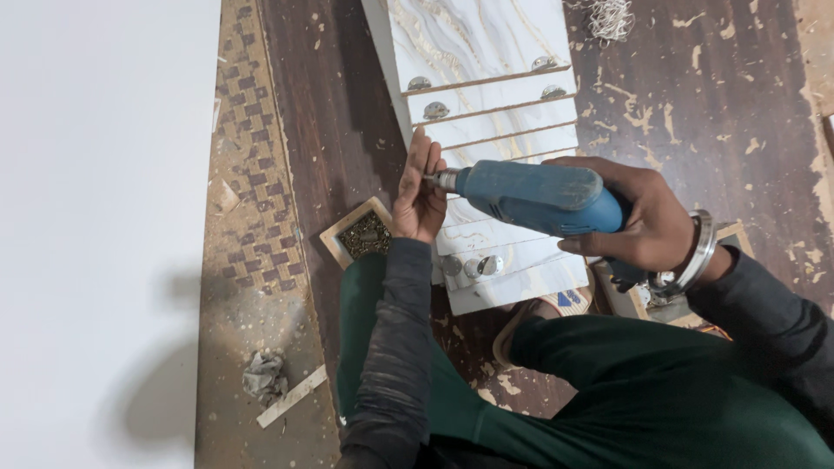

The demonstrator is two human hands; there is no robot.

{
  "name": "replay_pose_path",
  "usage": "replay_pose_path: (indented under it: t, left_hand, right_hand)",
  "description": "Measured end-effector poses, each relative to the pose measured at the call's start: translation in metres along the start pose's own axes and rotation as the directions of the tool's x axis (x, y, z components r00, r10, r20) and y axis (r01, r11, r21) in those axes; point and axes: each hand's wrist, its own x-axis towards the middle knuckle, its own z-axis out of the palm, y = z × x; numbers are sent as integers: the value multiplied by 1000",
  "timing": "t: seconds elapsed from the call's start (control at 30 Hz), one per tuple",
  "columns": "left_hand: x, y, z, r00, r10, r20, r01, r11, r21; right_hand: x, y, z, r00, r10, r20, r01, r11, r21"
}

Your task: The person uses a corded electric drill to drive screws into metal hinges attached to a white marble-patterned panel. They repeatedly pick screws from a small wooden box and fasten them into pre-drilled holes on the panel.

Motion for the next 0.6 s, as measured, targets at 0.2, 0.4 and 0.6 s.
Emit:
replay_pose_path:
  t: [0.2, 0.4, 0.6]
  left_hand:
    - [3, -7, 4, 1000, 28, 11, -27, 994, -109]
    - [1, -11, 22, 997, 82, 3, -79, 977, -196]
    - [6, -16, 39, 992, 104, -69, -117, 972, -206]
  right_hand:
    - [2, 2, 2, 1000, 10, -5, -10, 999, 31]
    - [2, 4, 6, 998, 34, -47, -32, 999, 27]
    - [1, 3, 8, 997, 39, -73, -38, 999, 18]
